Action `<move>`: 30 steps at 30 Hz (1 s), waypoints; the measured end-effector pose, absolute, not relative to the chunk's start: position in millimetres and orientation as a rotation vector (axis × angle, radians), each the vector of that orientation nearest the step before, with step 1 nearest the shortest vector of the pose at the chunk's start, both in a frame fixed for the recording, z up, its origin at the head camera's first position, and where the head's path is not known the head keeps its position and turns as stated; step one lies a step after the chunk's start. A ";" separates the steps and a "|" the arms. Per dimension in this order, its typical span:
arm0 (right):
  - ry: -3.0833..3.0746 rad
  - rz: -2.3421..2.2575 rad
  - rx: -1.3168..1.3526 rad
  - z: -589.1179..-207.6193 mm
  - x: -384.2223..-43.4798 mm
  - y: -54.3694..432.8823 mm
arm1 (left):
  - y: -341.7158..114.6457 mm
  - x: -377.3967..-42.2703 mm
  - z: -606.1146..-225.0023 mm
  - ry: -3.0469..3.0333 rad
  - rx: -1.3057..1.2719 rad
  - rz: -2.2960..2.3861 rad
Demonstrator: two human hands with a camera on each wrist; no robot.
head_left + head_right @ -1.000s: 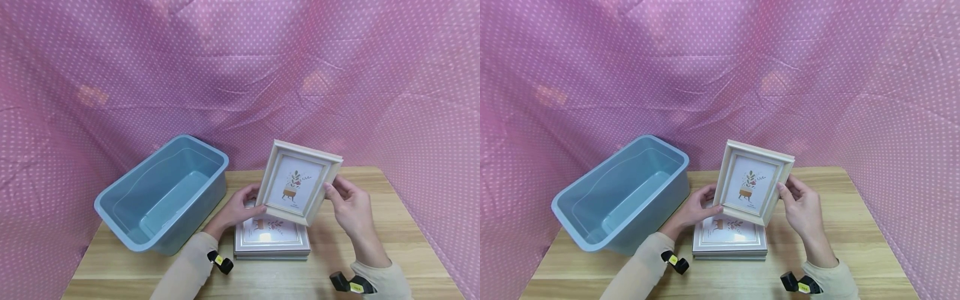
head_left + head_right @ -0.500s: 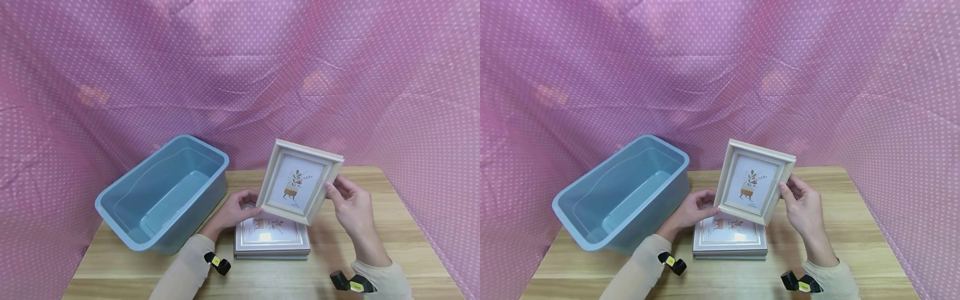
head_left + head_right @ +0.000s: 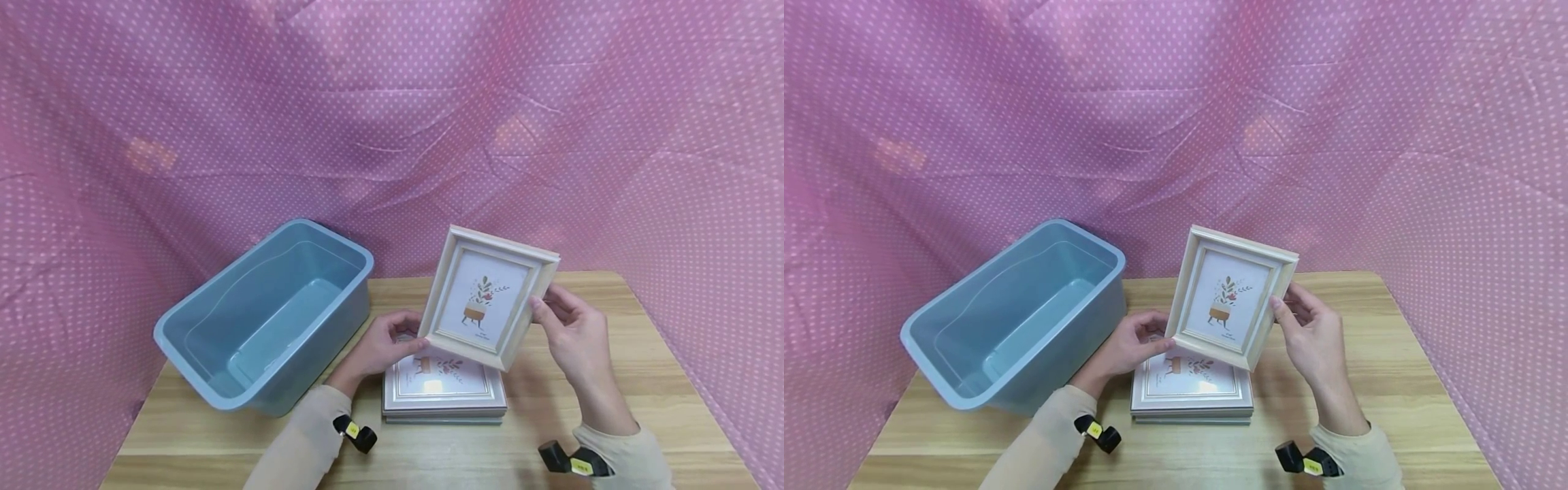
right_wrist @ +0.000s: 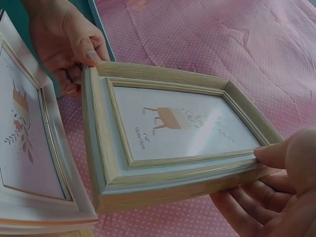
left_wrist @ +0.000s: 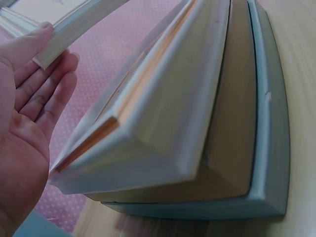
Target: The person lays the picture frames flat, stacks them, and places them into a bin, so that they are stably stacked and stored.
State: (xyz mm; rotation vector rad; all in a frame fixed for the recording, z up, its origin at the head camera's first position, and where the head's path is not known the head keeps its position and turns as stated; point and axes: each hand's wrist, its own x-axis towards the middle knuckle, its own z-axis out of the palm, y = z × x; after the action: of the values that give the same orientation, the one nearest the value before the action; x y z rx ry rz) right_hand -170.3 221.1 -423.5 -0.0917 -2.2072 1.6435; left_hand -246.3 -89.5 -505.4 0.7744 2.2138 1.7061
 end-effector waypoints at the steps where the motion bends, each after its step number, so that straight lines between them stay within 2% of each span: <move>1: -2.207 1.642 -0.095 -423.5 -170.6 221.2 | -89.9 -245.8 -505.7 2.223 0.772 1.705; 17: -1.901 1.920 0.021 -421.3 -170.8 220.5 | -102.3 -238.8 -515.0 2.247 0.767 1.925; 30: -1.790 1.955 0.028 -422.9 -169.0 220.0 | -110.5 -234.5 -518.3 2.269 0.692 2.099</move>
State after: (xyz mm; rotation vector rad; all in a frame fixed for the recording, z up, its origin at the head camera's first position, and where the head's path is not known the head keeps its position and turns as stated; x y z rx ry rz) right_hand -169.0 220.0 -422.9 0.0283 -1.7902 1.9554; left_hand -234.5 -110.5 -518.3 0.6915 2.2694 2.0988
